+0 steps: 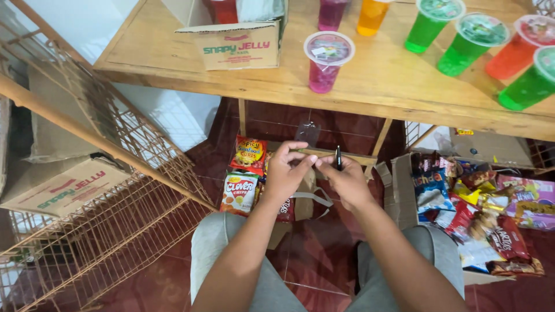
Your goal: Labeling and sealing individual jelly cups with tape and a marker.
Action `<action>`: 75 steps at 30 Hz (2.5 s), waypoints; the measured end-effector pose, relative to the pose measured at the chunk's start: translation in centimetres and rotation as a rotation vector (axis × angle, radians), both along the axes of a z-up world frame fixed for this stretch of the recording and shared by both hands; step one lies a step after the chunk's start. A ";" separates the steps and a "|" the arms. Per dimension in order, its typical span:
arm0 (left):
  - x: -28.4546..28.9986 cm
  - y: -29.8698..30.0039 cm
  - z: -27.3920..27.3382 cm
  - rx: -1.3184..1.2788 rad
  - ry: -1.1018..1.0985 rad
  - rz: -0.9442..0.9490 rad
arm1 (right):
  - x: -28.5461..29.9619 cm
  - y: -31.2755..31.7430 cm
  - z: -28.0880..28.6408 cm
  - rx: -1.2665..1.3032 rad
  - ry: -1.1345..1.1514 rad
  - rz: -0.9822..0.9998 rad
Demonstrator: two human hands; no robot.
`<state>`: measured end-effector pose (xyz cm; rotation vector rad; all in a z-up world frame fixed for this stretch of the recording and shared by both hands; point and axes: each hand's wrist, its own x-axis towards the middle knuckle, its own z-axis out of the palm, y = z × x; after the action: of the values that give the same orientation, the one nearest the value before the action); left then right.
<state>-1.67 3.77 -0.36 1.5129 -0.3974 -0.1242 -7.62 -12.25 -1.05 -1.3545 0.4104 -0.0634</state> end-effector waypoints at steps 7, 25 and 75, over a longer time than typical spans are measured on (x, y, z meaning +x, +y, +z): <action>-1.3 -1.1 0.8 -0.034 -0.009 -0.071 | -1.7 -0.9 1.2 -0.045 -0.002 -0.046; -6.1 -11.5 7.4 -0.094 -0.118 -0.311 | -11.1 -14.7 10.4 -0.881 -0.745 -0.313; -2.5 -0.3 2.3 0.091 -0.491 -0.114 | -3.6 -1.5 9.1 -0.761 -0.330 0.468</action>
<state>-4.19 3.44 1.96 1.6053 -0.8795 0.1462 -11.20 -13.79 8.05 -2.1162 -0.2533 -0.0558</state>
